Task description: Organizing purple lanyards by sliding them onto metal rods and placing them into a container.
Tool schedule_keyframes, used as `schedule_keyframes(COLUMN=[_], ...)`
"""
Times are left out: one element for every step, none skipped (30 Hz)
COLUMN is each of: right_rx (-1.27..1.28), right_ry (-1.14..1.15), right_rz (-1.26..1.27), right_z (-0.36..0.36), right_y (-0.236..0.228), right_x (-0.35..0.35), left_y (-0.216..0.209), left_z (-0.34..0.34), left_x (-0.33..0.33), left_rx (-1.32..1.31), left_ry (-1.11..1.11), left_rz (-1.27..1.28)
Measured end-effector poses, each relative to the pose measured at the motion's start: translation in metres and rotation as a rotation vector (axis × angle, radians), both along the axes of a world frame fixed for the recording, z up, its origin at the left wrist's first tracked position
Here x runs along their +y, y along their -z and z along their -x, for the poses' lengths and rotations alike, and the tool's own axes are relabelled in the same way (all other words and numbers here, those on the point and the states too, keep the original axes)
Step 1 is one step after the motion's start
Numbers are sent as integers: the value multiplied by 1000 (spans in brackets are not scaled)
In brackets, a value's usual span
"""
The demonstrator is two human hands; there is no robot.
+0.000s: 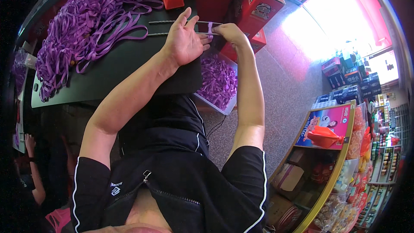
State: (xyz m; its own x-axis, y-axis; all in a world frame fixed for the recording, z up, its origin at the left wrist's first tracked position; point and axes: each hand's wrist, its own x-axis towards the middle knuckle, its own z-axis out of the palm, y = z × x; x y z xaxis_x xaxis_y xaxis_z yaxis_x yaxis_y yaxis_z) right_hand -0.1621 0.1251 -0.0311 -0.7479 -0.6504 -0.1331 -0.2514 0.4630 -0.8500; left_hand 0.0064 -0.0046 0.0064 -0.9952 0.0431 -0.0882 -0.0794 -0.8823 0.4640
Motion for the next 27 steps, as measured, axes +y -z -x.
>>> schedule_keyframes(right_rx=[-30,-62,-63,-64,-65,-126,-200,-274,-349,-473,-523,-573,-624,-631,-624,-622,-619,-592,-453,-315,-176,165,304,284,264,293,323], right_ry=[14,33,80,133,186,182,179,175,169,85,105,124,145,103,115,127,139,133,153,182,210,298,365,375,389,297,206], right_rz=[91,181,203,224,245,196,222,249,275,230,271,311,349,359,337,321,306,240,218,192,165,43,-12,65,144,202,259], right_z=[-6,-13,-19,-27,-32,-35,-39,-45,-47,-21,-21,-21,-21,-21,-20,-24,-27,-25,-28,-31,-28,-25,-22,-18,-16,-10,-1], right_y=[-1,-3,-5,-9,-13,-16,-16,-16,-16,2,7,12,14,15,15,14,11,7,-2,-13,-18,-22,-28,-32,-34,-29,-20], right_x=[3,7,8,10,11,7,2,-4,-7,-1,-4,-7,-9,-9,-8,-8,-9,-7,-4,6,15,19,28,28,27,24,19], left_y=[1,1,0,2,4,6,5,5,5,1,0,-1,-1,0,2,1,-1,-2,-8,-26,-33,-38,-40,-38,-35,-32,-28], left_z=[-1,-2,-2,-1,-1,-2,-2,-2,-3,-1,-1,-1,-1,0,0,-1,-3,-4,-6,-14,-12,-11,-10,-7,-6,-3,0], left_x=[-2,-2,-2,-1,-2,-3,-4,-4,-3,2,0,-1,-1,-3,-8,-12,-17,-22,-26,-21,-23,-30,-37,-42,-46,-49,-51], left_rx=[-4,1,6,9,17,25,41,22,2,-9,-33,-57,-82,-76,-70,-68,-68,-68,-69,-66,20,107,197,228,270,314,361], left_ry=[-1,2,5,15,10,4,-1,-7,-14,-7,-8,-9,-9,29,66,106,121,137,152,60,30,-5,-39,-86,-115,-144,-173], left_rz=[-6,2,11,18,19,20,24,22,20,17,41,64,86,132,178,230,290,350,410,581,776,975,1173,1329,1507,1685,1863])
